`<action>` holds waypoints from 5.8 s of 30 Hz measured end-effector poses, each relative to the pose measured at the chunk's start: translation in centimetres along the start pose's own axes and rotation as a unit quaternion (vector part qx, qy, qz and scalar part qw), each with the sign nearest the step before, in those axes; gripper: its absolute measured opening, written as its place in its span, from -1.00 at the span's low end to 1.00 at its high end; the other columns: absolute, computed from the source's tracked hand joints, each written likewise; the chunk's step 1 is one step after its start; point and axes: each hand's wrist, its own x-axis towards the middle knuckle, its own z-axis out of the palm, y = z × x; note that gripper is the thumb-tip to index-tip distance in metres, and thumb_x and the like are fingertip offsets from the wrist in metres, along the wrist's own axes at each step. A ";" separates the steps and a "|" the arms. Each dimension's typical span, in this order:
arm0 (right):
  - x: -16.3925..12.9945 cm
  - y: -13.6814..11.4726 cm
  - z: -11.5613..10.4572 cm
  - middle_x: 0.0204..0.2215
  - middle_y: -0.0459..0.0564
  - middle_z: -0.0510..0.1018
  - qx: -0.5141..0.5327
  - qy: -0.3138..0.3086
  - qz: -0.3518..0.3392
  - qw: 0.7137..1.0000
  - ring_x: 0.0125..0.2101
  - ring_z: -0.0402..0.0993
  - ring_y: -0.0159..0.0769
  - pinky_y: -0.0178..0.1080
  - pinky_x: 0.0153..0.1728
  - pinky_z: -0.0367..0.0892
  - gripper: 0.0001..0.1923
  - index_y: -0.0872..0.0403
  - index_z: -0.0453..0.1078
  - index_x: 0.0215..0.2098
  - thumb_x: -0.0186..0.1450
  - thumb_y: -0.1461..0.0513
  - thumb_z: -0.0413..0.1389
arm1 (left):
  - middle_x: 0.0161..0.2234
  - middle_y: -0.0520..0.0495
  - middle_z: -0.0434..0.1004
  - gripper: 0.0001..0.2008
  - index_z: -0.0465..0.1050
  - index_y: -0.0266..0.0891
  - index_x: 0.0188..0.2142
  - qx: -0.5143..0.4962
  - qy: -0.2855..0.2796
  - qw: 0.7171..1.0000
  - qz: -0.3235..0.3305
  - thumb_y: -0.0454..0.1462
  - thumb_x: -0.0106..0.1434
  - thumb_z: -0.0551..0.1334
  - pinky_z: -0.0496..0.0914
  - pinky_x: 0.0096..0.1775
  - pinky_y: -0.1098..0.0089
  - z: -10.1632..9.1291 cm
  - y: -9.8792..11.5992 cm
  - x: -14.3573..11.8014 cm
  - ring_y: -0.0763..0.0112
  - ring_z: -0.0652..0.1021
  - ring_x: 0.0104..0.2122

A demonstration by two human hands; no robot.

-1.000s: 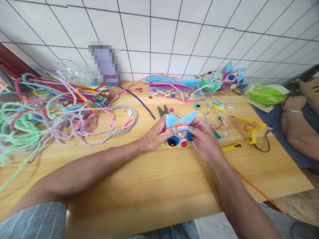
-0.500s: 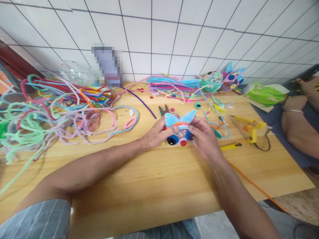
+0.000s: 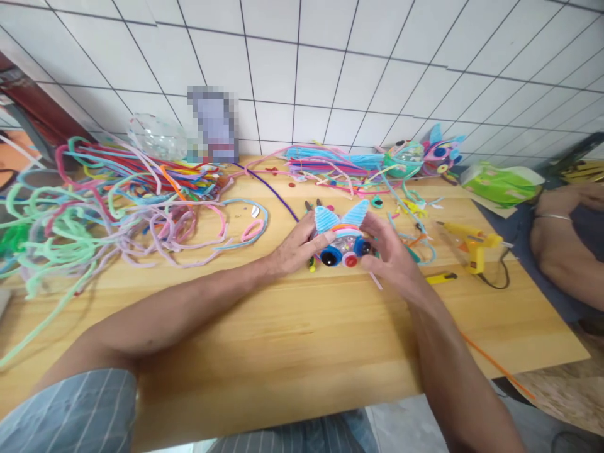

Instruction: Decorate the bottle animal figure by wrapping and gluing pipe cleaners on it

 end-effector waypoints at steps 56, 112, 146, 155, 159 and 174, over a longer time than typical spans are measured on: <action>0.8 3.0 1.6 0.17 0.24 0.64 -0.260 0.017 -0.040 0.965 0.20 0.57 0.15 0.23 0.29 0.42 -0.26 0.03 0.39 0.31 0.25 -0.03 0.37 | 0.30 -0.34 0.47 -0.03 0.28 -0.21 0.36 0.064 0.058 0.996 -0.005 0.10 0.11 0.60 0.45 0.33 -0.09 0.8 -2.5 -0.2 -0.11 0.54 0.28; 1.1 1.0 0.5 -0.22 0.11 0.72 -0.514 -0.043 0.022 0.856 -0.13 0.67 0.04 -0.14 -0.21 0.33 -0.91 0.00 0.51 -0.24 0.37 0.29 0.15 | 0.12 -0.23 0.59 -0.02 0.28 -0.18 0.20 -0.051 0.077 0.993 -0.074 0.00 -0.08 0.71 0.56 0.13 0.12 1.0 -3.5 -0.8 0.05 0.66 0.09; 0.8 -0.2 0.7 -0.25 0.11 0.69 -0.523 -0.070 0.042 0.849 -0.20 0.63 -0.02 -0.16 -0.24 0.25 -0.86 0.03 0.54 -0.20 0.35 0.28 0.13 | 0.16 -0.25 0.55 0.07 0.29 -0.25 0.29 -0.024 0.026 0.996 -0.083 0.01 -0.11 0.68 0.55 0.20 0.06 -0.4 -3.2 -0.1 -0.07 0.60 0.17; 1.1 0.9 0.5 -0.31 0.06 0.69 -0.492 -0.052 0.039 0.868 -0.23 0.64 -0.04 -0.18 -0.28 0.26 -0.95 0.00 0.51 -0.31 0.30 0.28 0.20 | 0.19 -0.30 0.55 0.05 0.33 -0.26 0.28 -0.026 0.022 0.997 -0.062 0.08 -0.09 0.68 0.55 0.21 0.06 -0.1 -2.5 -0.2 -0.10 0.60 0.20; 1.1 1.0 0.3 -0.32 0.04 0.71 -0.460 -0.034 0.035 0.887 -0.23 0.67 -0.05 -0.18 -0.26 0.34 -0.94 0.00 0.55 -0.28 0.27 0.29 0.25 | 0.21 -0.29 0.55 0.01 0.32 -0.22 0.27 -0.025 0.017 0.998 -0.058 0.05 -0.05 0.67 0.54 0.23 0.03 -0.1 -2.9 -0.3 -0.10 0.60 0.21; -4.1 -4.6 -8.4 -0.29 -0.01 0.73 -0.165 0.267 -0.050 0.948 -0.30 0.64 -0.17 -0.07 -0.17 0.59 -0.70 -0.01 0.64 -0.18 0.21 0.02 0.37 | 0.17 -0.28 0.58 -0.03 0.33 -0.25 0.27 0.038 0.015 0.998 -0.042 0.11 0.02 0.61 0.58 0.18 0.06 -0.1 -2.3 -0.4 -0.04 0.63 0.15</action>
